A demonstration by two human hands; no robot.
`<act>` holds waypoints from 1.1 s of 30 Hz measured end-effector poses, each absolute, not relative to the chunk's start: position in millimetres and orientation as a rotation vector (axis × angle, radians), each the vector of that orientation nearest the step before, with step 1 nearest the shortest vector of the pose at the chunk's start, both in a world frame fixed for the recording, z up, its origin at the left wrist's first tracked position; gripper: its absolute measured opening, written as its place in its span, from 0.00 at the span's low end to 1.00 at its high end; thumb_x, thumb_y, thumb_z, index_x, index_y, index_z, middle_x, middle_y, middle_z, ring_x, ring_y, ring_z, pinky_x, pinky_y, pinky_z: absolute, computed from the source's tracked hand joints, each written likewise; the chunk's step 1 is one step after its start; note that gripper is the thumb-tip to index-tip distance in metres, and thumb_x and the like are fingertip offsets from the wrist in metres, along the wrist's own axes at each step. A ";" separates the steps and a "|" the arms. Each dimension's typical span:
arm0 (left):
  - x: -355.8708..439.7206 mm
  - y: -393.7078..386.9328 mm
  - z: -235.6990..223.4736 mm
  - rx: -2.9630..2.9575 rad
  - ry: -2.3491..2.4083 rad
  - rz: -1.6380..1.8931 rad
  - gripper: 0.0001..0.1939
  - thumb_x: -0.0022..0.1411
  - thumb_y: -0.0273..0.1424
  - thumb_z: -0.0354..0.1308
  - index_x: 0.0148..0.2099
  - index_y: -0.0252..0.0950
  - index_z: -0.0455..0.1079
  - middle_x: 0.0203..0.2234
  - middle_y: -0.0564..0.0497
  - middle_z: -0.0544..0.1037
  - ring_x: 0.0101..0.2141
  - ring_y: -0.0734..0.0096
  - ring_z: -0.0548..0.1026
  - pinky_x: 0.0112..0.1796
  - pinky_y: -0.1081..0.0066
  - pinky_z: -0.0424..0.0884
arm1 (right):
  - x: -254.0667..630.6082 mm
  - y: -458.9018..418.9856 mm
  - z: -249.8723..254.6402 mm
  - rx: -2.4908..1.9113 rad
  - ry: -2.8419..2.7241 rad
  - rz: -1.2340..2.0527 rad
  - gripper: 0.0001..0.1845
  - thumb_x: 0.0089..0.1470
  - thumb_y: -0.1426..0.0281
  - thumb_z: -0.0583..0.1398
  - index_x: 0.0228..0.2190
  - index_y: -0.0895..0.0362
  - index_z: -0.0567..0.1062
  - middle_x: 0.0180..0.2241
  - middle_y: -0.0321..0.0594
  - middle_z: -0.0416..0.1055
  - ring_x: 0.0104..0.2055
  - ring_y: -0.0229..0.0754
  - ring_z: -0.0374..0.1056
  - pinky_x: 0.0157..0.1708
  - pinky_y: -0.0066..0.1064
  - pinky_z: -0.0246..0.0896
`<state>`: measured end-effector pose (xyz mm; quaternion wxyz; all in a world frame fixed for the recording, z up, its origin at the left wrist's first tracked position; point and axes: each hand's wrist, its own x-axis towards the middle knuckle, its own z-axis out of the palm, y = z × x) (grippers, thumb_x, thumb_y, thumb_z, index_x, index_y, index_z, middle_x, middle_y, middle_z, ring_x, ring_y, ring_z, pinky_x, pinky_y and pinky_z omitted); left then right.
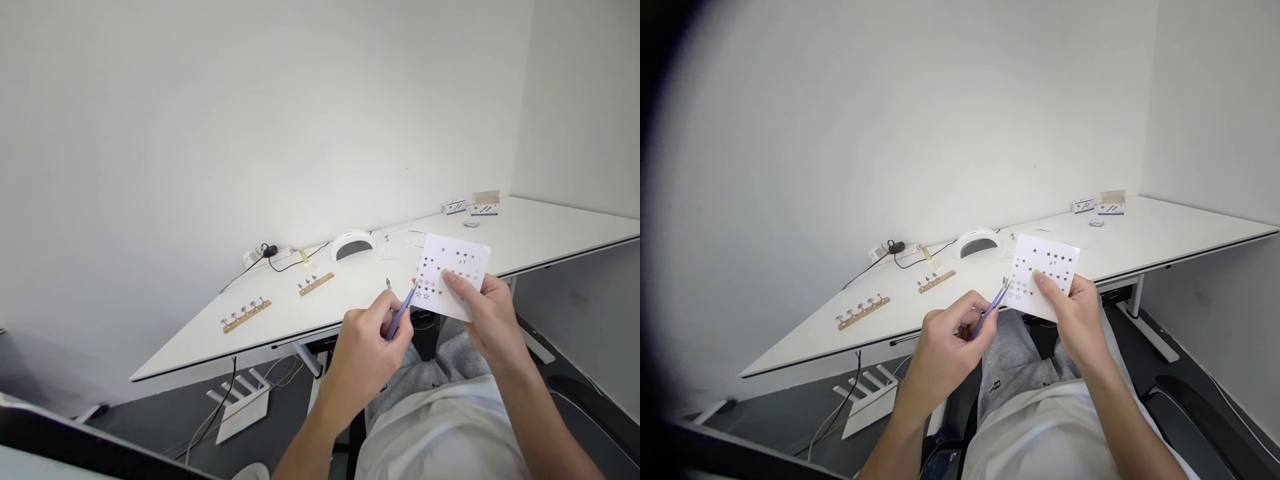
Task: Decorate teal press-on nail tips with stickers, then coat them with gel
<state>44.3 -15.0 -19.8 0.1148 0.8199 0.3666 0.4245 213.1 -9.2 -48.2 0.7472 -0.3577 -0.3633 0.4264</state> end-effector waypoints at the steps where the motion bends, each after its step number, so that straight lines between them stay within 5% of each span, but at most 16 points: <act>1: 44.6 -15.2 -19.4 2.400 1.071 1.245 0.11 0.62 0.26 0.51 0.27 0.36 0.57 0.15 0.62 0.48 0.18 0.81 0.47 0.20 0.78 0.49 | 213.1 -9.4 -48.0 -0.783 -0.799 0.933 0.15 0.44 0.59 0.72 0.32 0.55 0.83 0.38 0.45 0.81 0.40 0.53 0.76 0.35 0.36 0.72; 33: 44.2 -11.6 -20.7 2.447 1.063 1.235 0.11 0.62 0.25 0.51 0.27 0.36 0.57 0.15 0.62 0.48 0.18 0.82 0.47 0.20 0.78 0.49 | 215.6 -12.8 -45.5 -0.827 -0.811 0.955 0.13 0.42 0.60 0.72 0.28 0.56 0.83 0.34 0.45 0.82 0.35 0.50 0.76 0.31 0.33 0.70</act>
